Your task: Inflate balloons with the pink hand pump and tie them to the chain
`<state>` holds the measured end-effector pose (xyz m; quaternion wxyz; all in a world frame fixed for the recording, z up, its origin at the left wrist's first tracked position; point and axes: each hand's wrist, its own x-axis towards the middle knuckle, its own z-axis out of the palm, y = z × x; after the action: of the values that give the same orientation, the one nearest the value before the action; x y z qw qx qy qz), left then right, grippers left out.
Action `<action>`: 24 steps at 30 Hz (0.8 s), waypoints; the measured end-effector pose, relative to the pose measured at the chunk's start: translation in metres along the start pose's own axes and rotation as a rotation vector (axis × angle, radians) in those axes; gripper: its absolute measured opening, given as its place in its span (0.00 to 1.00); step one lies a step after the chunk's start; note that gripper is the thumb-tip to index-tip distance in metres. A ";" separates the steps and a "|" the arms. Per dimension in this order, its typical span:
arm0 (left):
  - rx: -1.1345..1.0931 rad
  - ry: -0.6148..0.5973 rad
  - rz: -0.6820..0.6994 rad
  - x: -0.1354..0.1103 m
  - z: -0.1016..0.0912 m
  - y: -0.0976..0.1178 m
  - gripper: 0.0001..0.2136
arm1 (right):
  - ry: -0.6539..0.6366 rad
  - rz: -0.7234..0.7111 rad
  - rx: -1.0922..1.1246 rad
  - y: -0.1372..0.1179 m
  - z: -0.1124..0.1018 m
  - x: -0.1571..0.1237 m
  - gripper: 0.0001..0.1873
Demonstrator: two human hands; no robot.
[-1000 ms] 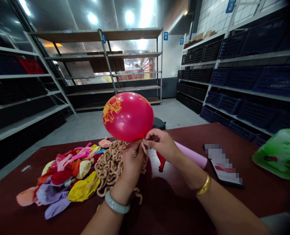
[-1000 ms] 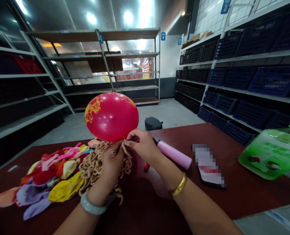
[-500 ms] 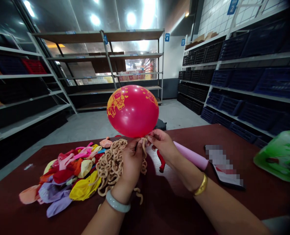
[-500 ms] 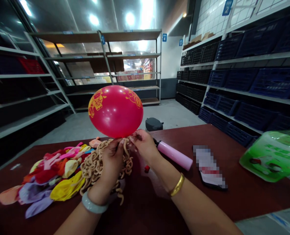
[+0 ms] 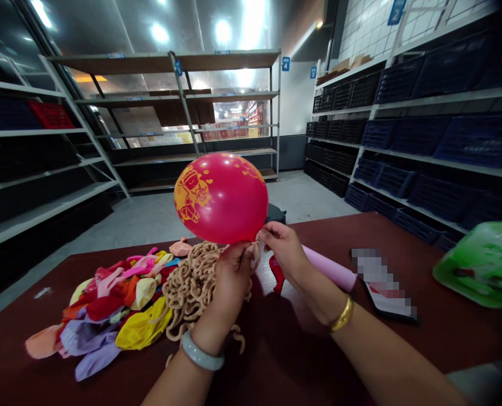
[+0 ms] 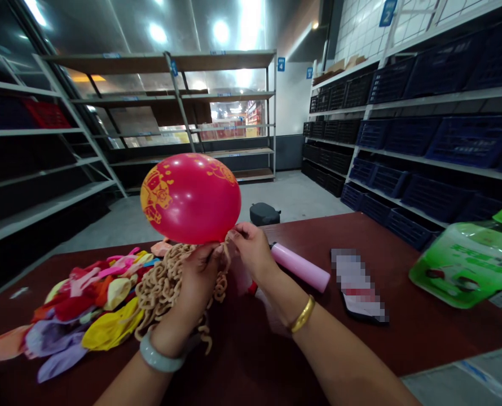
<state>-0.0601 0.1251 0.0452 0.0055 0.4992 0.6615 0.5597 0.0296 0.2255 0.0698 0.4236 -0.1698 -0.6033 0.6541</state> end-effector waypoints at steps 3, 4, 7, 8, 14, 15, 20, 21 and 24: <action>-0.087 -0.050 -0.027 -0.001 0.007 0.000 0.12 | 0.078 -0.012 0.005 0.006 -0.003 0.004 0.09; -0.109 -0.054 -0.039 -0.002 0.009 0.000 0.12 | 0.101 -0.010 0.019 0.008 -0.004 0.005 0.10; -0.140 -0.081 -0.061 -0.002 0.015 0.001 0.11 | 0.170 0.009 0.070 0.012 -0.008 0.011 0.13; -0.141 -0.090 -0.063 -0.002 0.016 0.002 0.11 | 0.188 0.020 0.091 0.013 -0.009 0.013 0.14; -0.152 0.022 -0.114 -0.001 0.015 -0.004 0.13 | 0.067 0.106 0.147 0.013 -0.009 0.015 0.19; -0.163 0.045 -0.131 0.000 0.014 -0.005 0.13 | 0.031 0.127 0.111 0.012 -0.008 0.014 0.20; -0.060 0.044 -0.111 0.003 0.007 -0.008 0.13 | -0.120 0.245 -0.071 0.013 -0.003 0.007 0.21; 0.004 0.036 -0.094 0.003 0.006 -0.008 0.13 | -0.118 0.258 -0.057 0.014 -0.002 0.005 0.20; 0.172 0.003 -0.048 0.002 0.005 -0.007 0.12 | -0.072 0.298 0.028 0.017 0.001 0.002 0.20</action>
<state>-0.0625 0.1312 0.0392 -0.0250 0.4807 0.7189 0.5015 0.0217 0.2274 0.0549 0.3022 -0.2278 -0.5769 0.7239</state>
